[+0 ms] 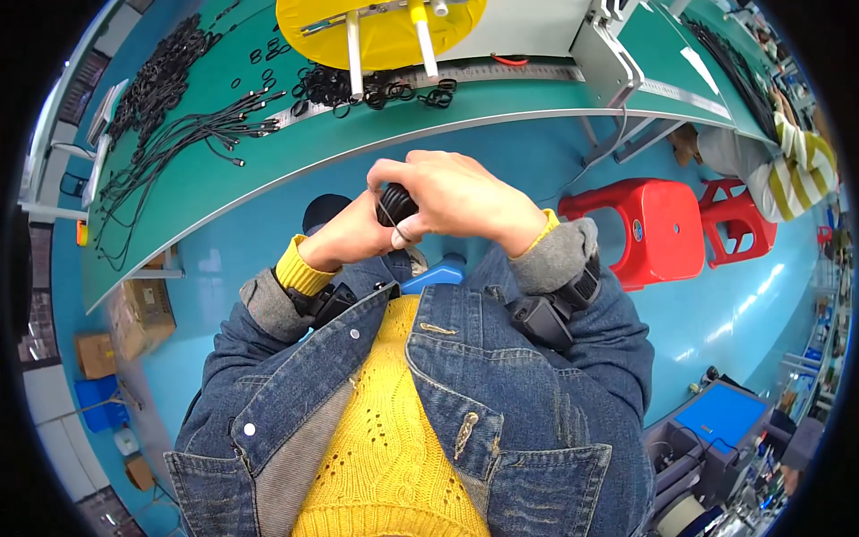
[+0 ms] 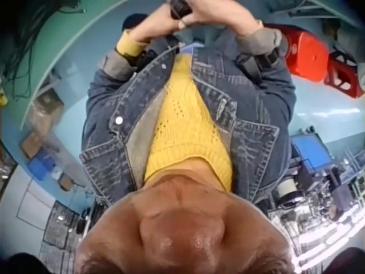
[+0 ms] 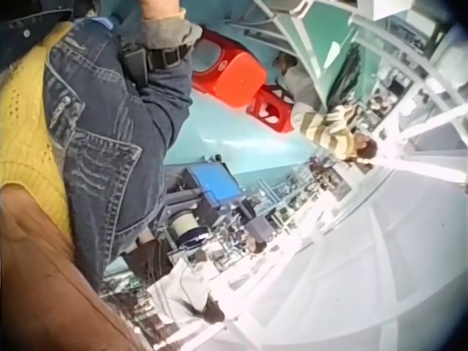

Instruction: Wind electrical cables onto a spooling and tying machine at a production workstation.

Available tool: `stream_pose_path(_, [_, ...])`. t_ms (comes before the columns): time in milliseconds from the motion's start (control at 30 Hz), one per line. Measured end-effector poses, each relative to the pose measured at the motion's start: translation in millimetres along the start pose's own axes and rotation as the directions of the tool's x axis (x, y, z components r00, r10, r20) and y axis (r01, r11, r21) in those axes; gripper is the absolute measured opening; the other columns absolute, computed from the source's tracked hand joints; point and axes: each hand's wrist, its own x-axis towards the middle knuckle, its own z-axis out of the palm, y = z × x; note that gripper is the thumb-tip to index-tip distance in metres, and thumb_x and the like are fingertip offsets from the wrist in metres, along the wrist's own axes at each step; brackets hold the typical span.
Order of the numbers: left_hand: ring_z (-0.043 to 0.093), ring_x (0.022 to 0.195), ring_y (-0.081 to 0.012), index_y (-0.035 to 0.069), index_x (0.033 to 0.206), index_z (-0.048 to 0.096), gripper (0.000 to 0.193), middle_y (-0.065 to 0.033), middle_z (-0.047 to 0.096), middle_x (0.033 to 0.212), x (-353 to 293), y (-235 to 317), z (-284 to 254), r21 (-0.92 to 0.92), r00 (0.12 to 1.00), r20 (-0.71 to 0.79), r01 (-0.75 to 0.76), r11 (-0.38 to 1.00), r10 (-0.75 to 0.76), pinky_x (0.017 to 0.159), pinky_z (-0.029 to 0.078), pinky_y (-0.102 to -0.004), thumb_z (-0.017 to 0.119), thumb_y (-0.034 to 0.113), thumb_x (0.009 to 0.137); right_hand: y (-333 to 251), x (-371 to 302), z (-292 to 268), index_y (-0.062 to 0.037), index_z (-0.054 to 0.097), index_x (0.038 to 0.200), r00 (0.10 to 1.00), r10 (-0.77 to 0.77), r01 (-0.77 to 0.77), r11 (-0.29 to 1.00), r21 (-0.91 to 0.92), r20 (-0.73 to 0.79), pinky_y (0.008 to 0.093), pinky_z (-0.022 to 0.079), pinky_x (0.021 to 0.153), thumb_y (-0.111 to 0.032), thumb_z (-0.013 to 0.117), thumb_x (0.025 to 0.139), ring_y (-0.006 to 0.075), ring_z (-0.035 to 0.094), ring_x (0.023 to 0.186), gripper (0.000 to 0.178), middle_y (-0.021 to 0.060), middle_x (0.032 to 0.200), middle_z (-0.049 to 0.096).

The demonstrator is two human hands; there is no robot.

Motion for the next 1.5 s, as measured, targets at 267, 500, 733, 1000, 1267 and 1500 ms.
stream_pose_path(267, [0.044, 0.059, -0.0034, 0.004, 0.094, 0.052, 0.028, 0.0019, 0.05, 0.068, -12.8, 7.8, -6.8, -0.317, 0.992, -0.099, 0.042, 0.947, -0.077, 0.05, 0.037, -0.02, 0.068, 0.008, 0.071, 13.8, -22.0, 37.8, -0.0029, 0.052, 0.095, 0.802, 0.549, -0.24, -0.068, 0.968, 0.237, 0.0316, 0.043, 0.047, -0.015, 0.064, 0.074, 0.0191, 0.056, 0.055, 0.027, 0.0102, 0.073, 0.059])
stream_pose_path(500, [0.047, 0.061, -0.0047, 0.003, 0.09, 0.053, 0.027, 0.0009, 0.053, 0.069, -4.9, -5.4, -6.6, 0.072, 0.976, -0.188, -0.099, 0.993, 0.111, 0.05, 0.038, -0.022, 0.069, 0.007, 0.068, -8.3, -7.6, 24.6, -0.0024, 0.053, 0.088, 0.841, 0.521, -0.406, 0.785, 0.468, -0.144, 0.035, 0.043, 0.045, -0.024, 0.059, 0.079, 0.0253, 0.056, 0.05, 0.024, 0.0127, 0.06, 0.054])
stream_pose_path(733, [0.054, 0.068, -0.0109, -0.001, 0.081, 0.054, 0.018, -0.0056, 0.058, 0.072, -3.7, -36.1, 0.8, 0.274, 0.932, -0.291, -0.133, 0.953, 0.214, 0.056, 0.044, -0.03, 0.064, 0.011, 0.072, -22.4, 18.1, 56.4, -0.0018, 0.053, 0.084, 0.93, 0.288, -0.311, 0.948, -0.071, -0.229, 0.0373, 0.043, 0.047, -0.028, 0.06, 0.079, 0.0315, 0.057, 0.055, 0.028, 0.0145, 0.055, 0.053])
stream_pose_path(1000, [0.048, 0.05, -0.0119, 0.001, 0.079, 0.053, 0.013, -0.0034, 0.053, 0.064, -16.3, -66.3, -20.5, -0.248, 0.983, -0.065, 0.151, 0.957, -0.172, 0.042, 0.037, -0.0268, 0.061, 0.011, 0.075, 13.6, 8.3, 105.6, -0.0024, 0.054, 0.078, 0.861, 0.508, -0.472, 0.81, 0.348, -0.015, 0.0337, 0.043, 0.05, -0.036, 0.055, 0.083, 0.0229, 0.057, 0.052, 0.034, 0.0118, 0.055, 0.054])
stream_pose_path(1267, [0.055, 0.068, -0.0136, 0.005, 0.085, 0.051, 0.012, -0.0029, 0.052, 0.072, -37.9, 2.7, -261.2, -0.519, 0.862, -0.402, -0.491, 0.699, 0.308, 0.057, 0.045, -0.0223, 0.059, 0.013, 0.084, 39.3, -37.4, 118.1, -0.0007, 0.056, 0.083, 0.741, 0.6, -0.64, 0.498, 0.585, 0.301, 0.0215, 0.035, 0.047, -0.024, 0.051, 0.088, 0.0061, 0.046, 0.05, 0.025, -0.0003, 0.059, 0.051])
stream_pose_path(1500, [0.059, 0.093, -0.0263, -0.002, 0.098, 0.061, 0.039, -0.0189, 0.062, 0.094, -52.3, -26.3, -396.4, 0.432, 0.353, -0.894, 0.507, 0.746, 0.277, 0.08, 0.047, -0.0351, 0.065, 0.026, 0.071, 39.7, -53.7, 120.1, 0.0001, 0.056, 0.082, 0.685, 0.671, -0.664, 0.416, 0.621, 0.283, 0.0221, 0.037, 0.048, -0.021, 0.054, 0.085, 0.0067, 0.048, 0.052, 0.022, 0.0003, 0.06, 0.052])
